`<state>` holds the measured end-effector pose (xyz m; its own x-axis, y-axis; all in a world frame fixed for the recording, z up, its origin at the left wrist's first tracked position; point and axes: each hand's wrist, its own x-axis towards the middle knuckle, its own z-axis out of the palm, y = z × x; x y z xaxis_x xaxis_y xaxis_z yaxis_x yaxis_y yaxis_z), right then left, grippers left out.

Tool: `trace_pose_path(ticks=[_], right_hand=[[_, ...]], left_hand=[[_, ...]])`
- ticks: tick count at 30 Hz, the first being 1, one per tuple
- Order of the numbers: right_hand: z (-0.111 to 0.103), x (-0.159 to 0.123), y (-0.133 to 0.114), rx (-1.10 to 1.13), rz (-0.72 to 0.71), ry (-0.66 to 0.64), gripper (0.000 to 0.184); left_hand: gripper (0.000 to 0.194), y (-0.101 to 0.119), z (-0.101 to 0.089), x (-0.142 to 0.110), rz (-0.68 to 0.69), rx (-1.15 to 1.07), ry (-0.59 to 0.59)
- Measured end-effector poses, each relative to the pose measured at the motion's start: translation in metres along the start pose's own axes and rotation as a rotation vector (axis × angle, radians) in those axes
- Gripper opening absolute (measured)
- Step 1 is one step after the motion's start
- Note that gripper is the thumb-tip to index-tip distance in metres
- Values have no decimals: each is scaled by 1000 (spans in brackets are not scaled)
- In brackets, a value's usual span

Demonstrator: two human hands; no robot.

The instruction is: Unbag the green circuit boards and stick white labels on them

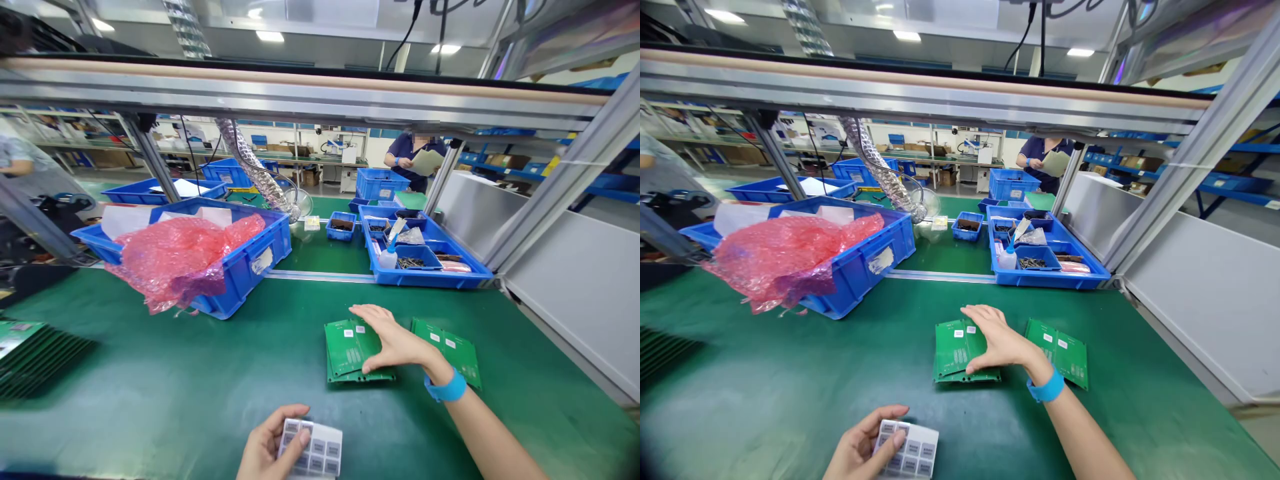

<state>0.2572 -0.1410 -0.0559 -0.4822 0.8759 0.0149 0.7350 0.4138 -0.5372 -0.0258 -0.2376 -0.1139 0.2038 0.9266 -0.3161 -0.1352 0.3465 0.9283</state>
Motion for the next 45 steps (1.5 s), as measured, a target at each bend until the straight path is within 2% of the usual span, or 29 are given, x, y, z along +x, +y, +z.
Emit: trace_pose_path(ticks=[3,7,9,12,14,16,17,19,21,23,25,27,30,32,36,38,41,43,45], right_hand=[[3,2,-5,-60,-35,-16,105],[-12,-19,-8,-179,-39,184,98],[-24,-48,9,-240,66,277,89],[-31,-100,56,-334,302,330,82],[-26,-127,85,-359,435,327,83],[-15,-137,90,-389,470,356,80],[-8,-135,81,-387,441,401,76],[5,-122,40,-300,291,497,57],[19,-102,-16,-104,126,451,30],[32,-83,-66,18,-6,320,21],[44,-69,-95,83,-67,258,14],[54,-62,-104,134,-72,259,10],[63,-58,-98,155,-66,325,7],[67,-57,-93,73,-136,414,7],[71,-59,-95,-221,-335,573,15],[71,-59,-101,-156,-352,570,13],[71,-56,-109,110,-288,542,11],[73,-51,-111,98,-277,548,21],[77,-45,-112,-32,-306,567,32]], left_hand=[[44,5,4,-2,30,-15,15],[49,15,10,-4,5,-31,-26],[49,17,13,-5,2,-66,-26],[44,17,18,-5,8,-96,-49],[42,15,22,-5,18,-101,-56],[41,12,26,-5,25,-119,-55],[41,11,29,-5,31,-130,-55],[38,8,34,-5,43,-154,-69],[34,6,39,-6,51,-158,-117],[30,4,42,-6,72,-150,-139],[29,3,43,-7,115,-124,-110],[30,2,42,-7,152,-109,-58],[32,3,41,-10,149,-141,-23],[32,7,42,-12,106,-222,-16],[39,15,44,-14,-70,-464,-74],[39,17,45,-13,-109,-510,-80],[36,16,46,-12,-75,-494,-81],[36,13,46,-11,-51,-480,-93],[35,12,46,-11,-56,-499,-116]])
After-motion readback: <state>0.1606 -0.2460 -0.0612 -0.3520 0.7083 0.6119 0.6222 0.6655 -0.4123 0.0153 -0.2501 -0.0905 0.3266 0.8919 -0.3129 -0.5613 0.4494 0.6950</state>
